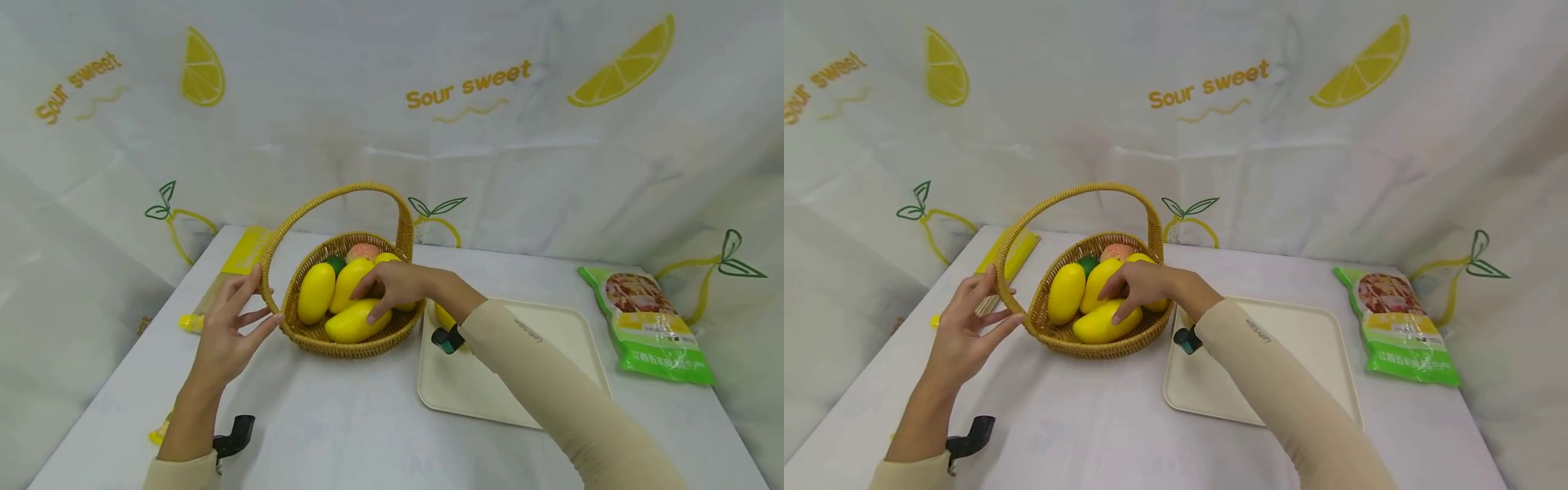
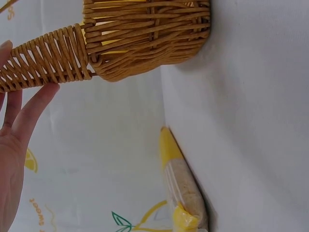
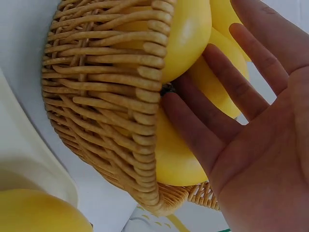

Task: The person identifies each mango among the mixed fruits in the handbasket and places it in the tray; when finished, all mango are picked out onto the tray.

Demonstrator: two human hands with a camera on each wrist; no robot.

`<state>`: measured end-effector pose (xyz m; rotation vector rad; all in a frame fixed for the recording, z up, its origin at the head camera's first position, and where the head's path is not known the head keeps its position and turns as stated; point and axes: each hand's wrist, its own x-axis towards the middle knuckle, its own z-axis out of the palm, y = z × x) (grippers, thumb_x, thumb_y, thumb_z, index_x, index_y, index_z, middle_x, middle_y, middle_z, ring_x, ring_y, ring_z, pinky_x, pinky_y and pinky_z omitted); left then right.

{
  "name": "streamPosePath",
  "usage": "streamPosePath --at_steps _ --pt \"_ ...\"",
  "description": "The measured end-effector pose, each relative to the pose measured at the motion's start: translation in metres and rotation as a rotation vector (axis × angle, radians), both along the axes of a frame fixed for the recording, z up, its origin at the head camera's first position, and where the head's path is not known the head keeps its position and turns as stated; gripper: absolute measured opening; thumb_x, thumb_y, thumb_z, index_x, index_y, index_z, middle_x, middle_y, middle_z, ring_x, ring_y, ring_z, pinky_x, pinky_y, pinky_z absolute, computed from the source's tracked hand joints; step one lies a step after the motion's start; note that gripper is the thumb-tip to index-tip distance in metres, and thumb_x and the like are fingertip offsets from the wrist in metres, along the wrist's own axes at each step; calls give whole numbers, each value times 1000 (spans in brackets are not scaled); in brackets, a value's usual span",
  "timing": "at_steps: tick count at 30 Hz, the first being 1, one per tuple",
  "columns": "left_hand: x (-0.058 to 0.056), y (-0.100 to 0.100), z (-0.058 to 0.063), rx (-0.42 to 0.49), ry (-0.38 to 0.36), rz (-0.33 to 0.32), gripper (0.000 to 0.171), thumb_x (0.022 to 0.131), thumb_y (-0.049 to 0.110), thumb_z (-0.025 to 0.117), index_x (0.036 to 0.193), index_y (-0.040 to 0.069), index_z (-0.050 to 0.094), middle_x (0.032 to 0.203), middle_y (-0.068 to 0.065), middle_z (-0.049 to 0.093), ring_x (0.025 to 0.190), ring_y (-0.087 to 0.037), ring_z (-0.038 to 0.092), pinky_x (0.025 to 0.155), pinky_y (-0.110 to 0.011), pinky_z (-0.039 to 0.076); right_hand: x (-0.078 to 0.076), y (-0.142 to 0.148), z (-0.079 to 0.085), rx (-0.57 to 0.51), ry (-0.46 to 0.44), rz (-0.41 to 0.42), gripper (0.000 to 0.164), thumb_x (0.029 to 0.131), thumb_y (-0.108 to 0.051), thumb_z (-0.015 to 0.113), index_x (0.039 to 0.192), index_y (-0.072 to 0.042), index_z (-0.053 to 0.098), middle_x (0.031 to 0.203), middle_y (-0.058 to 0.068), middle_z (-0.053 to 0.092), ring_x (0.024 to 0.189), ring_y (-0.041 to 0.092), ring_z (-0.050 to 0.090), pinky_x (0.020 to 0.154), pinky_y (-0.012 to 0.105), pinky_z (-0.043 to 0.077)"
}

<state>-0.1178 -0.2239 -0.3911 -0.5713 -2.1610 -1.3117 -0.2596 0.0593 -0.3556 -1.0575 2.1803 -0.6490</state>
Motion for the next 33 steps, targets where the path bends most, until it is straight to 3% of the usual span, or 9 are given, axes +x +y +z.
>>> streamPosePath --at_steps 8,12,16,18,22,27,33 --pt "-2 -4 -2 -15 -25 35 95 71 -23 78 154 8 43 123 12 50 115 1 54 86 -11 59 1 -2 -5 11 25 0 48 88 -25 82 134 -17 68 136 -1 68 128 22 59 117 43 49" --pt "-6 -4 -4 -35 -61 30 92 76 -16 79 156 11 42 122 0 53 116 1 52 87 -14 60 1 1 -8 27 60 -4 44 87 -21 83 129 -18 71 132 -1 69 118 19 60 112 40 53" --pt "-8 -6 -5 -35 -68 41 92 76 -14 80 155 12 42 123 -13 54 116 2 52 87 -15 61 0 -2 -11 11 80 34 41 86 -17 83 126 -17 73 131 1 70 118 20 62 109 38 55" --pt "-7 -8 -5 -31 -69 47 91 76 -14 80 155 13 42 124 -16 54 117 3 52 87 -16 61 0 -5 -10 1 84 54 41 86 -15 83 126 -15 73 132 2 70 121 22 64 109 38 56" --pt "-17 7 -5 -30 -79 0 91 77 -12 80 156 13 42 126 -18 54 118 3 51 87 -20 62 4 16 -9 -5 64 13 41 86 -12 82 126 -12 73 133 5 70 125 27 64 108 41 58" --pt "-22 15 -6 -25 -73 -26 91 76 -15 80 155 11 43 125 -10 55 117 3 52 86 -17 61 5 27 -10 11 34 -17 43 88 -15 81 130 -12 71 131 3 72 122 20 66 107 37 58" --pt "-5 -2 -5 0 11 -13 99 65 -31 76 153 3 43 124 12 50 114 0 54 86 -8 58 4 0 -12 15 -4 32 47 88 -18 81 132 -13 69 131 2 72 121 15 67 107 29 57"
